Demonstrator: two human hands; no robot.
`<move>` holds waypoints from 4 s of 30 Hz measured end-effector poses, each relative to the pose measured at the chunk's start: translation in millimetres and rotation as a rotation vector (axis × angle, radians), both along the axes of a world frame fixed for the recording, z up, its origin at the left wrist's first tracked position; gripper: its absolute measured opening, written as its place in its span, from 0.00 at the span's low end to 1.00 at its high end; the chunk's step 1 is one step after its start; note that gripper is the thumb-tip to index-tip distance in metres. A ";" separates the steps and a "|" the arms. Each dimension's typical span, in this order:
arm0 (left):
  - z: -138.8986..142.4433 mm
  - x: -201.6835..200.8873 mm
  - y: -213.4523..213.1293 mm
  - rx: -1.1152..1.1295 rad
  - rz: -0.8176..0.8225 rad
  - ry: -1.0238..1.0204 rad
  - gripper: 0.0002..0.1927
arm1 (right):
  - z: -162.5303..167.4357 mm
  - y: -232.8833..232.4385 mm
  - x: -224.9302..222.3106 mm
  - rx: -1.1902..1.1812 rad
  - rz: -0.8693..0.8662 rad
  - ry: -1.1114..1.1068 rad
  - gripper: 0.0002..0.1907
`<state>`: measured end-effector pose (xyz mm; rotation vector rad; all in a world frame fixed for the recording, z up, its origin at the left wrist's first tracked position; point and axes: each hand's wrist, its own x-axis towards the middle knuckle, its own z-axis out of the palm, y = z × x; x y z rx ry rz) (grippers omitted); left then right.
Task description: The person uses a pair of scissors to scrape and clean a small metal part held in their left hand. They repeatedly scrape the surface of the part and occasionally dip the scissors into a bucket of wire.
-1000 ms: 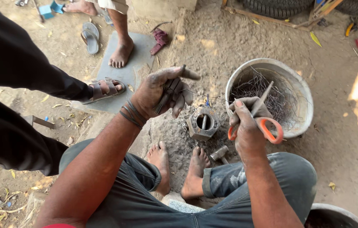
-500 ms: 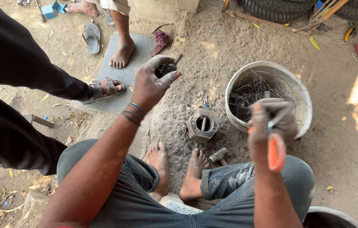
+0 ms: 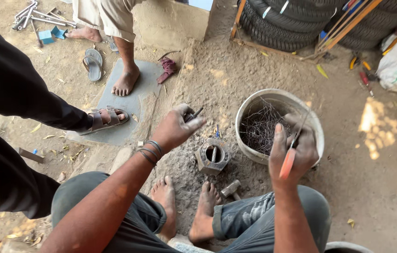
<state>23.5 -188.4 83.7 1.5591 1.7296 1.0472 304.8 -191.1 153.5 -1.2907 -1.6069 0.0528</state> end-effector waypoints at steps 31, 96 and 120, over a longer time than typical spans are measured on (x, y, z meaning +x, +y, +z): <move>41.1 19.6 -18.4 0.226 0.056 -0.081 0.24 | -25.5 -29.9 -65.5 -0.223 0.560 0.054 0.03; 34.7 32.4 -32.3 0.161 0.040 -0.388 0.11 | -28.0 -19.7 -35.3 -0.687 0.255 0.435 0.16; 41.4 24.5 -36.8 0.323 0.076 -0.110 0.20 | -1.5 -45.0 -54.4 -0.188 0.533 0.044 0.08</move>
